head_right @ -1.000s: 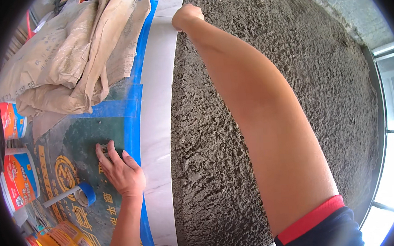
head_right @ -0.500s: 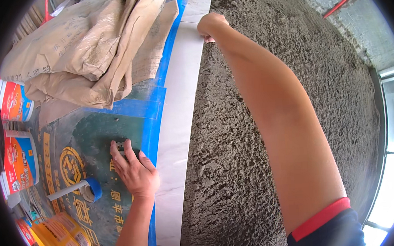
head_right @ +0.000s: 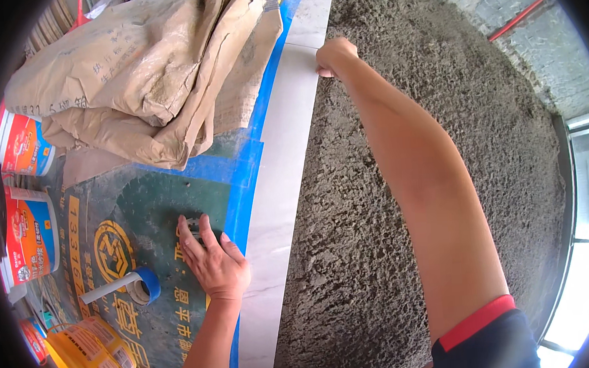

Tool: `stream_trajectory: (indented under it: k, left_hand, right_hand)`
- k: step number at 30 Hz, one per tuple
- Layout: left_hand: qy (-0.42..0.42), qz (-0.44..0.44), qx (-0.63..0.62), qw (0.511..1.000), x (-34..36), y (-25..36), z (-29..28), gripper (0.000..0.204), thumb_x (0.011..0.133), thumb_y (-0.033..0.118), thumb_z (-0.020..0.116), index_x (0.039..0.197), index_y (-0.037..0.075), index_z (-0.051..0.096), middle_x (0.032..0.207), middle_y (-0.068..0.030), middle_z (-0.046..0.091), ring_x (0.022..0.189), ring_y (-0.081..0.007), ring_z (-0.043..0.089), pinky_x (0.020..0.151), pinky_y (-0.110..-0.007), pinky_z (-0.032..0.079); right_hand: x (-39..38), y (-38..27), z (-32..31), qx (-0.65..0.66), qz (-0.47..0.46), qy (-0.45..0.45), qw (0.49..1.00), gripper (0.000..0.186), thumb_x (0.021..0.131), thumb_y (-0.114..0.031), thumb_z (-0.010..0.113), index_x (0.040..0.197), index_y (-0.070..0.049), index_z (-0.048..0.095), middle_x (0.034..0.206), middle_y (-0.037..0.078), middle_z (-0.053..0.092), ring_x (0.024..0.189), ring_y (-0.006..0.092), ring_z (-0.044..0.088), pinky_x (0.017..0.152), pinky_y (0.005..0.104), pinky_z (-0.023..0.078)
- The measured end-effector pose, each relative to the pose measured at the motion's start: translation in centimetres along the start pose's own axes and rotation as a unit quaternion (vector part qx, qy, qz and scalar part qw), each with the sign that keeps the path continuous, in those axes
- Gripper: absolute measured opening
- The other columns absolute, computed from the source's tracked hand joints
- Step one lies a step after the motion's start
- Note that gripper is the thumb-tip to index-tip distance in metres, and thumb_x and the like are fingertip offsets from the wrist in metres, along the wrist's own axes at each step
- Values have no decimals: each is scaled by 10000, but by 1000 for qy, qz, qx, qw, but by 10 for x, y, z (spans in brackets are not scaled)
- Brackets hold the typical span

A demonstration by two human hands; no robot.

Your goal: Leveling and smoothing sand on a balcony floor in preparation for tile installation.

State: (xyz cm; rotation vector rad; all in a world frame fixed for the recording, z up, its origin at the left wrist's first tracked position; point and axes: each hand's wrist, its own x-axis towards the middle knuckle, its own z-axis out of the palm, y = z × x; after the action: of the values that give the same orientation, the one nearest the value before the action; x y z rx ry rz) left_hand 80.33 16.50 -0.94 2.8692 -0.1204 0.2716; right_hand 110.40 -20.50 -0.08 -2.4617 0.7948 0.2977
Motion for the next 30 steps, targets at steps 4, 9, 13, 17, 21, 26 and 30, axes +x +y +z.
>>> stream_trajectory:
  k: [4, 9, 13, 17, 21, 26, 30]
  left_hand:
    - [-4, -4, 4, 1000, -1, -5, -2, 475, 932, 169, 508, 1378, 22, 436, 1496, -291, 289, 1364, -490, 334, 1119, -578, 282]
    - [-1, -2, -9, 1000, 0, 4, -2, 486, 919, 156, 521, 1377, 18, 437, 1495, -295, 288, 1361, -495, 334, 1119, -581, 281]
    - [-5, -3, 0, 1000, 1, 0, -2, 488, 921, 158, 523, 1379, 16, 434, 1499, -293, 283, 1365, -494, 328, 1124, -580, 278]
    - [-11, -9, 3, 1000, 0, 0, -4, 484, 923, 156, 525, 1378, 20, 433, 1498, -289, 284, 1369, -487, 323, 1130, -576, 276]
    - [-7, -17, -17, 1000, 0, 0, -2, 482, 918, 149, 532, 1374, 27, 436, 1496, -283, 285, 1370, -477, 326, 1136, -574, 274]
    - [-4, -10, -26, 1000, 0, 2, -1, 491, 908, 134, 550, 1375, 37, 435, 1500, -270, 283, 1370, -465, 329, 1145, -572, 268]
    - [-3, -13, -16, 1000, 0, -1, -6, 496, 906, 132, 553, 1378, 39, 431, 1503, -268, 281, 1372, -465, 327, 1145, -571, 269]
  right_hand:
    - [-2, 4, 14, 150, 68, -21, 986, 242, 913, -126, 677, 681, -64, 706, 642, 34, 708, 459, 102, 644, 428, 243, 485]
    - [43, 27, 5, -66, -103, -46, 991, 200, 910, -193, 705, 732, -109, 737, 634, -1, 697, 453, 73, 627, 473, 245, 502]
    - [-2, 6, 1, -162, -99, -33, 981, 163, 887, -178, 724, 766, -68, 736, 708, -22, 720, 529, 110, 661, 540, 227, 528]
    - [-21, 4, -5, 65, -64, -47, 995, 114, 874, -112, 724, 788, -38, 728, 770, 44, 729, 630, 144, 691, 527, 255, 569]
    - [-35, -1, -27, 240, 16, -97, 966, 171, 914, -85, 661, 765, -5, 686, 803, 117, 706, 668, 199, 711, 537, 277, 610]
    - [-27, 4, -44, 98, -10, -90, 991, 193, 945, -111, 618, 849, 37, 695, 812, 137, 714, 640, 176, 705, 552, 258, 615]
    - [-31, 1, -23, 221, 15, -85, 971, 206, 914, -146, 648, 799, 8, 721, 797, 101, 729, 609, 138, 699, 514, 235, 581]
